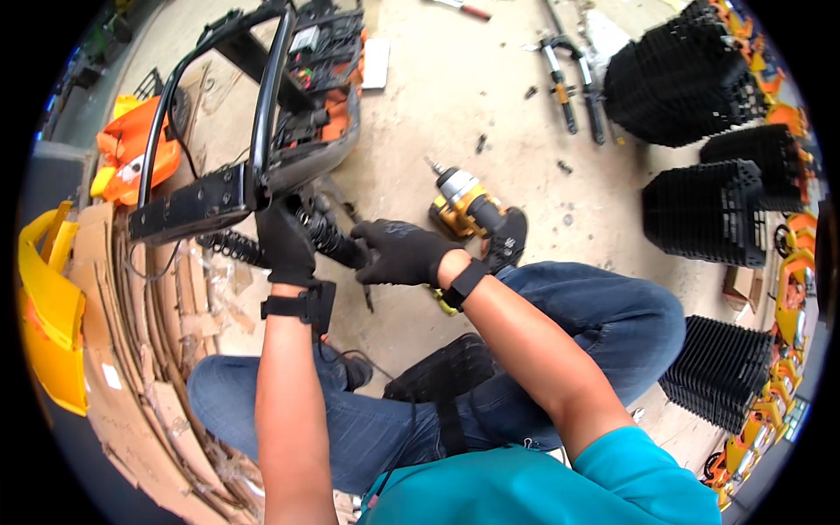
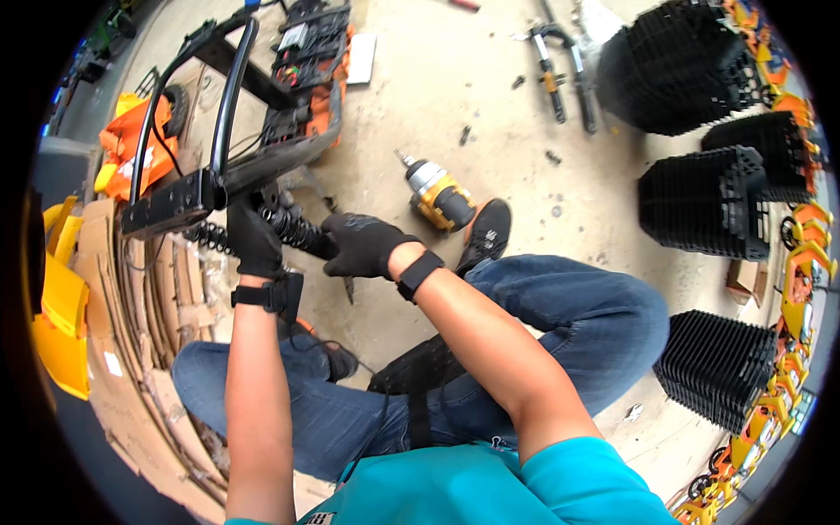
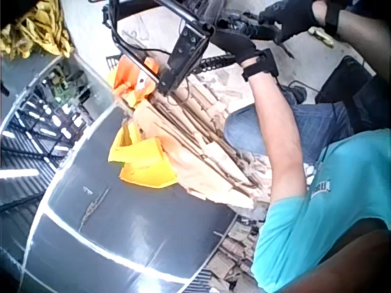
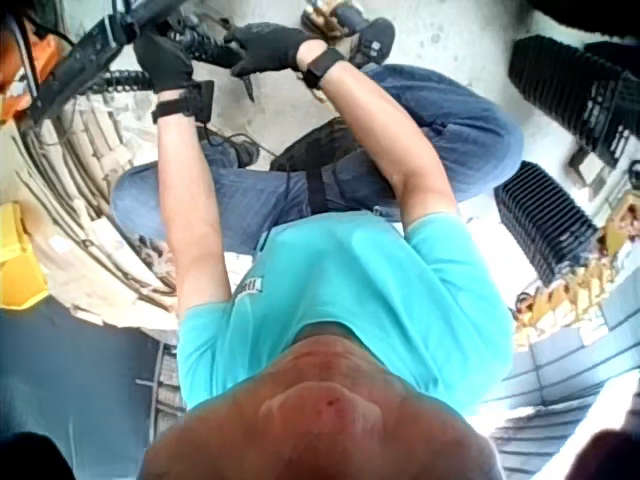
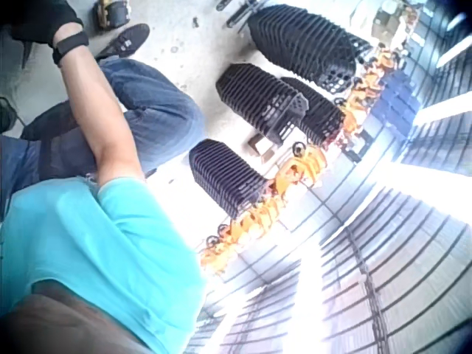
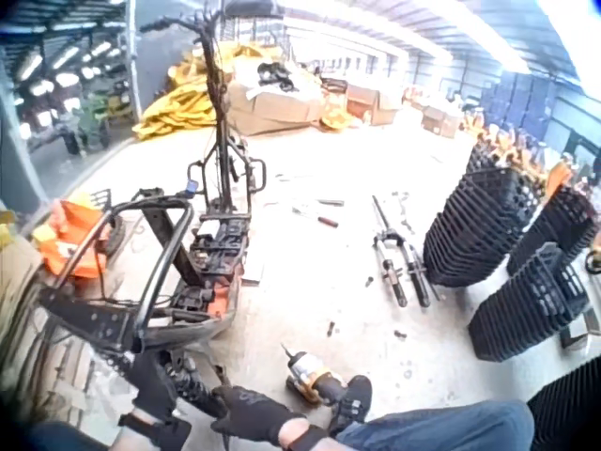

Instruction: The person removes a shock absorber from a motorcycle frame using a screwdriver and by hand, picks up a screw, and installs another shock absorber onto the frame by hand.

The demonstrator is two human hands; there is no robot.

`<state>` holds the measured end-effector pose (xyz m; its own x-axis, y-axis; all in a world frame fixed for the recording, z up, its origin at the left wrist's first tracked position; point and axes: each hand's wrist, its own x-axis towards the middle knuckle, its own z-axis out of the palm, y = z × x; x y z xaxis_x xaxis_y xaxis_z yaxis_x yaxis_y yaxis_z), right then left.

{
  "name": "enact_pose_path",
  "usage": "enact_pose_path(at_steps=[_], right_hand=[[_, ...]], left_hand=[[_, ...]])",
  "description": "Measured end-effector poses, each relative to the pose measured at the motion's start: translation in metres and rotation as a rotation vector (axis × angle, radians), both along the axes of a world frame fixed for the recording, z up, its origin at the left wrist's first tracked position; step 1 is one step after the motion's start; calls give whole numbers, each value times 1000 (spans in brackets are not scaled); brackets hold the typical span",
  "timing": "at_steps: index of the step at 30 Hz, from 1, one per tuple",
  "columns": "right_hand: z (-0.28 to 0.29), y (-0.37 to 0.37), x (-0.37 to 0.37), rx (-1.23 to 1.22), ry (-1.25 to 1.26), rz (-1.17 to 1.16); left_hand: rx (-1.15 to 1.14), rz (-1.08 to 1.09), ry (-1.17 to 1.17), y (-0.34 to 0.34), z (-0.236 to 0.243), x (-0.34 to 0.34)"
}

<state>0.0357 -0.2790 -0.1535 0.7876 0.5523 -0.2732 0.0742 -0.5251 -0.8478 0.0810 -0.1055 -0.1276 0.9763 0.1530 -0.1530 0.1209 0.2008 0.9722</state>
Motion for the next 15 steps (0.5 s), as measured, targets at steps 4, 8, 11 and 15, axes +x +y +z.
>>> enact_pose_path(at_steps=[4, 8, 11, 15], right_hand=[[57, -33, 40, -133, -74, 48], [136, -121, 83, 39, 2, -257], [200, -187, 85, -111, -72, -451], [292, -265, 57, -343, -158, -563]], left_hand=[[-62, -80, 13, 5, -4, 3], [23, -124, -66, 1, -4, 3], [-39, -160, -59, 0, -10, 4], [64, -130, -132, -1, -17, 6]])
